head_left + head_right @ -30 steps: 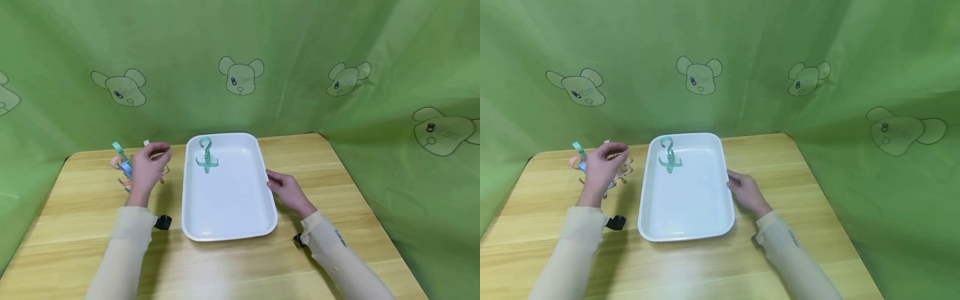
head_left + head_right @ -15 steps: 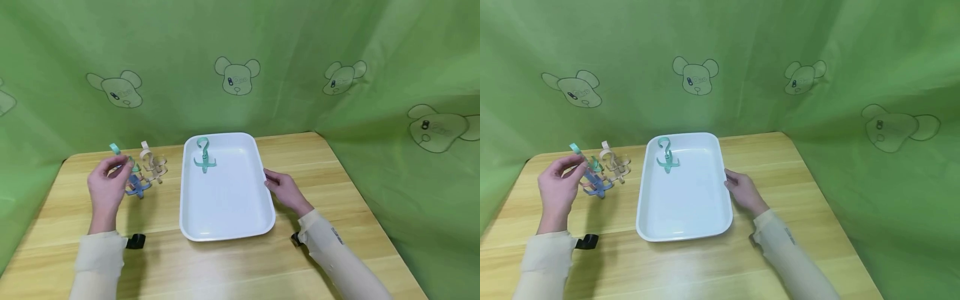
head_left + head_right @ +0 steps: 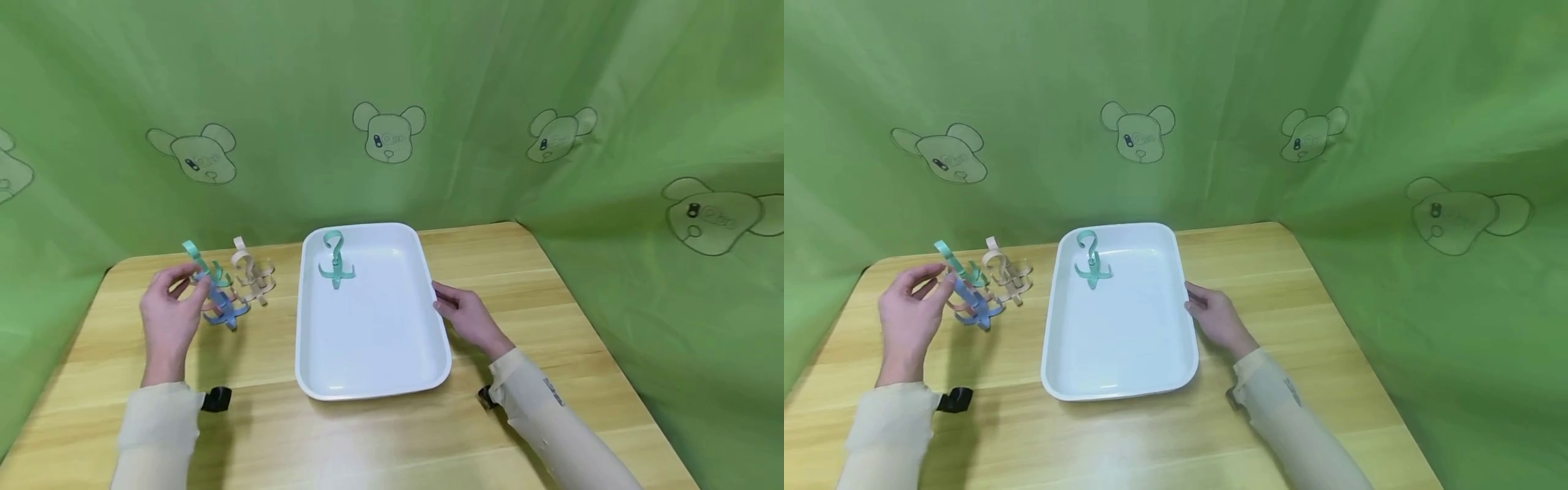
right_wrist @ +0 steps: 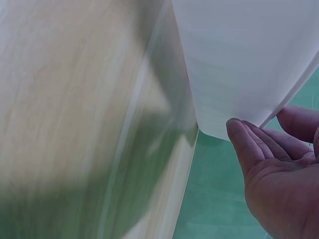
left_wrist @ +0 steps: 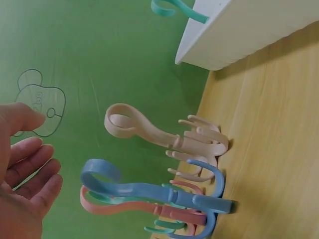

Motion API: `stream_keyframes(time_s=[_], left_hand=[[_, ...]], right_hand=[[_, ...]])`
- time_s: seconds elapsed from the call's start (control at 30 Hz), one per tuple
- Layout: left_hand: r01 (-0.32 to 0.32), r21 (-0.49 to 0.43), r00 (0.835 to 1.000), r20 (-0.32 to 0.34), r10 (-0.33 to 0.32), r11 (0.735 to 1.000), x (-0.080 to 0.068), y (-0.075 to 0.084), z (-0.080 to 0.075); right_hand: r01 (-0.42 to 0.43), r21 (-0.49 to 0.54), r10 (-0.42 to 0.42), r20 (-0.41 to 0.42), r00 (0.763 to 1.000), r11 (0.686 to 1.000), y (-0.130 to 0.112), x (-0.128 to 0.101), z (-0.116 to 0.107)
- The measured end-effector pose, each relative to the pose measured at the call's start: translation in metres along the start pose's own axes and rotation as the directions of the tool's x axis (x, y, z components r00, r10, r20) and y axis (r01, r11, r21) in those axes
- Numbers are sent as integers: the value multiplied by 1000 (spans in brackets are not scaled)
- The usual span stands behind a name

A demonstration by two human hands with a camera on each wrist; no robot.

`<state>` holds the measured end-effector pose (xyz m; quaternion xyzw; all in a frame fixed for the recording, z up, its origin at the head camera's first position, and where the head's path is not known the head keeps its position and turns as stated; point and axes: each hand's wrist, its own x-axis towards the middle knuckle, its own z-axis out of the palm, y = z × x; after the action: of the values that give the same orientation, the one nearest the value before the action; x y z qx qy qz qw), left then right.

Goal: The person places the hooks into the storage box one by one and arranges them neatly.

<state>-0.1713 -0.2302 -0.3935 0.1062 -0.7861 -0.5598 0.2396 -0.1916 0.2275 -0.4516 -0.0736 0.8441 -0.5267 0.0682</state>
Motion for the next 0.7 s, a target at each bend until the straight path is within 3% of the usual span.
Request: stream_keyframes(time_s=[0.3,0.53,0.7], left_hand=[[75,91,994,71,-81,993,4,-8,1],[44,127,994,97,-57,991,6,-10,2],[64,186,991,103,-84,980,9,-11,2]], right_hand=[[11,3,-11,7,1000,1000,3,0,1],[12,16,-12,6,1000,1000,-1,0,1],[4,23,-4,11,1000,1000,-1,-1,0]])
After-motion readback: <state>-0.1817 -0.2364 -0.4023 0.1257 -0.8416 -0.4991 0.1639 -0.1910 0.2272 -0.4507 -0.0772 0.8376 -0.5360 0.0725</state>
